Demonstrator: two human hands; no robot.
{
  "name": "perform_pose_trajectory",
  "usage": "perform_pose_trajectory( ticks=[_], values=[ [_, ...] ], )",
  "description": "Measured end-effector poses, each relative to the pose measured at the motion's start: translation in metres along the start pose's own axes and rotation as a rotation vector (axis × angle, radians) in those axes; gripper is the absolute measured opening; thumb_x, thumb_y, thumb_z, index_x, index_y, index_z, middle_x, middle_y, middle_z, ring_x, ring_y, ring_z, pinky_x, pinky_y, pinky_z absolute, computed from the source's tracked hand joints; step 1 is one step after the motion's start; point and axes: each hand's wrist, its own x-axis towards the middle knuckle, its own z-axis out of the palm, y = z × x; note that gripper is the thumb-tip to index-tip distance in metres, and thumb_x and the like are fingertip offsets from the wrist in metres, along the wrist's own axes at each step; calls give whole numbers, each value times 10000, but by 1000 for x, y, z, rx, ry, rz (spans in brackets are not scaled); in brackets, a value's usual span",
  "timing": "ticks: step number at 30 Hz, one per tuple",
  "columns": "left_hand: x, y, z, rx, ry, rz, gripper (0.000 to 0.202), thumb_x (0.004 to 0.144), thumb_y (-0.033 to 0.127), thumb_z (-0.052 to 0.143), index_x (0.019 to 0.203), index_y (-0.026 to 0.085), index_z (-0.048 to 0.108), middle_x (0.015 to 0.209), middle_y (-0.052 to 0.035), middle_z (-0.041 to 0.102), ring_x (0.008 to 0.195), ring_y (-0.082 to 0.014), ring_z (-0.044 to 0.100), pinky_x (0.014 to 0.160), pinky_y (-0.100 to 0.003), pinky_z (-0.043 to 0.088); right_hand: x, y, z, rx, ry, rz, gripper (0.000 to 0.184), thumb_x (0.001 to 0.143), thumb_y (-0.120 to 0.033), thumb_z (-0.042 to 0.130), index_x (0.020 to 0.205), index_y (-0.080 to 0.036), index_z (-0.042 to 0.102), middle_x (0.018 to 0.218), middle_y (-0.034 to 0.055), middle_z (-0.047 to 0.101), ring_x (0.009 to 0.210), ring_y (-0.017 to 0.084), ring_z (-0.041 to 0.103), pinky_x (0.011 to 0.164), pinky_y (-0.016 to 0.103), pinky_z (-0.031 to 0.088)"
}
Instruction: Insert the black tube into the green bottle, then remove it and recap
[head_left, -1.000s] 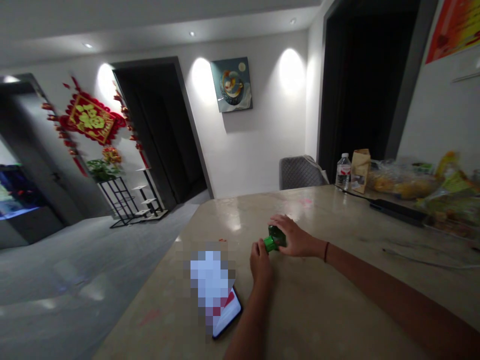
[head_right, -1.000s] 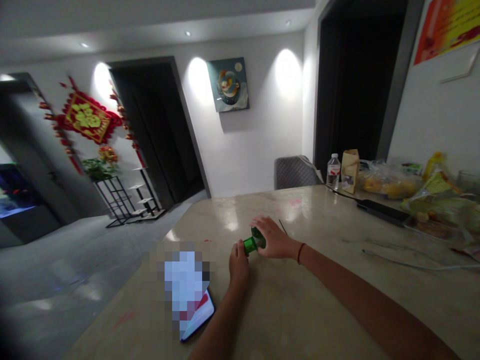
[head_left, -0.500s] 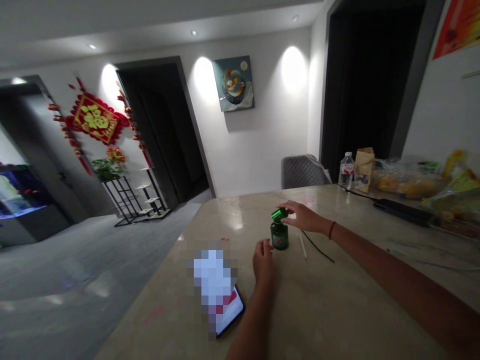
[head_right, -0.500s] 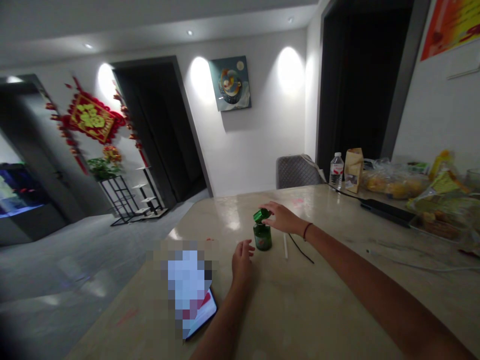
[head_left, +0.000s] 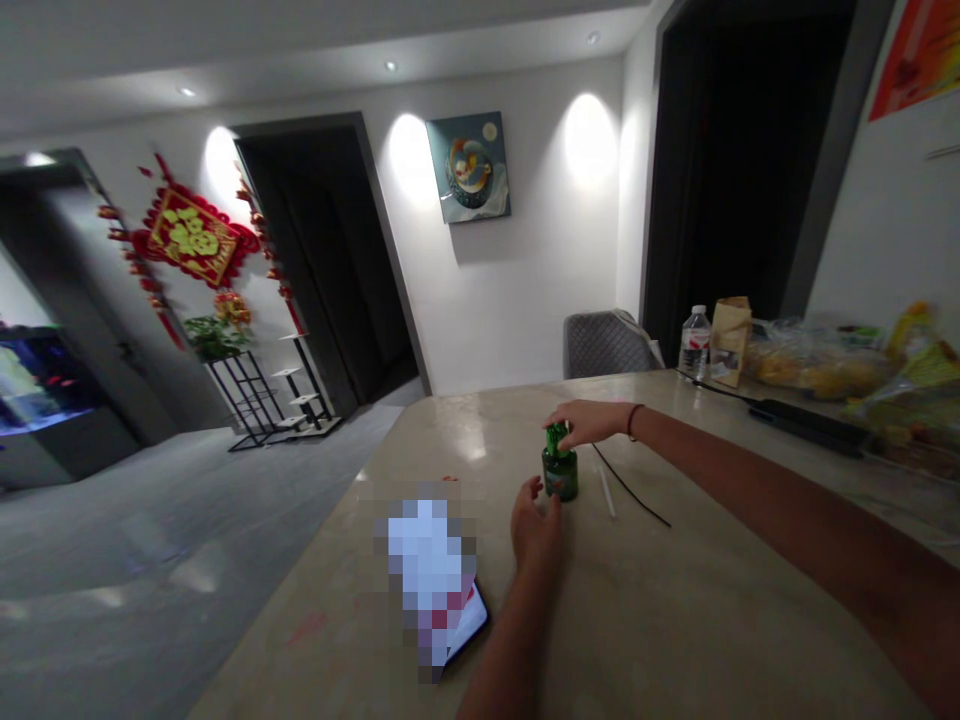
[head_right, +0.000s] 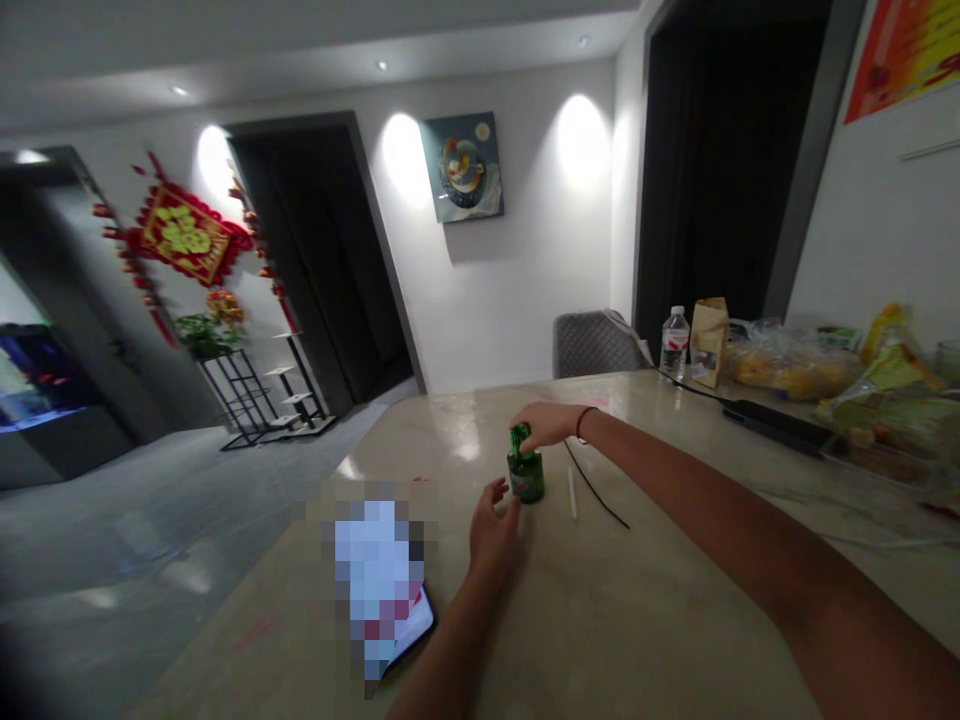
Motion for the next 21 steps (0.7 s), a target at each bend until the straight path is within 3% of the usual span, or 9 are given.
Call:
perform_pose_trajectory(
  ticks=[5, 7, 11, 16, 21],
  values=[
    [0, 0, 0, 65, -35, 8, 422, 726, 276, 512, 1133, 168, 487, 1119, -100, 560, 1038, -186, 508, 878, -273, 359, 6, -5, 11, -143, -21, 252, 507, 558, -570, 615, 727, -96, 671, 785, 161, 654, 756, 266, 598, 685, 334, 427],
    [-1, 1, 0, 89, -45, 11, 439, 722, 265, 512, 1148, 170, 475, 1134, -98, 554, 1049, -189, 502, 888, -278, 351, 3, -4, 16, -54, 39, 234, 526, 534, -560, 639, 802, -108, 660, 863, 150, 650, 812, 259, 590, 725, 333, 428],
    [-1, 2, 2, 147, -50, 59, 535, 691, 260, 546, 1203, 162, 429, 1201, -111, 511, 1113, -213, 458, 932, -292, 315, -7, 8, 34, 385, 118, 96, 506, 612, -431, 634, 1012, -129, 569, 985, 87, 621, 866, 182, 570, 768, 283, 435],
    [0, 2, 3, 174, -66, 81, 665, 642, 277, 614, 1253, 176, 373, 1216, -111, 501, 1107, -238, 462, 931, -309, 312, -20, 13, 57, 760, 132, 95, 357, 626, -339, 633, 886, -109, 548, 858, 52, 619, 782, 149, 571, 726, 280, 453],
    [-2, 3, 0, 208, -123, 107, 630, 643, 327, 629, 1217, 224, 391, 1085, -72, 591, 993, -211, 540, 827, -276, 374, -26, -1, 59, 779, 50, 32, 330, 600, -359, 664, 803, -128, 546, 751, 6, 590, 705, 129, 542, 664, 262, 444]
  ],
)
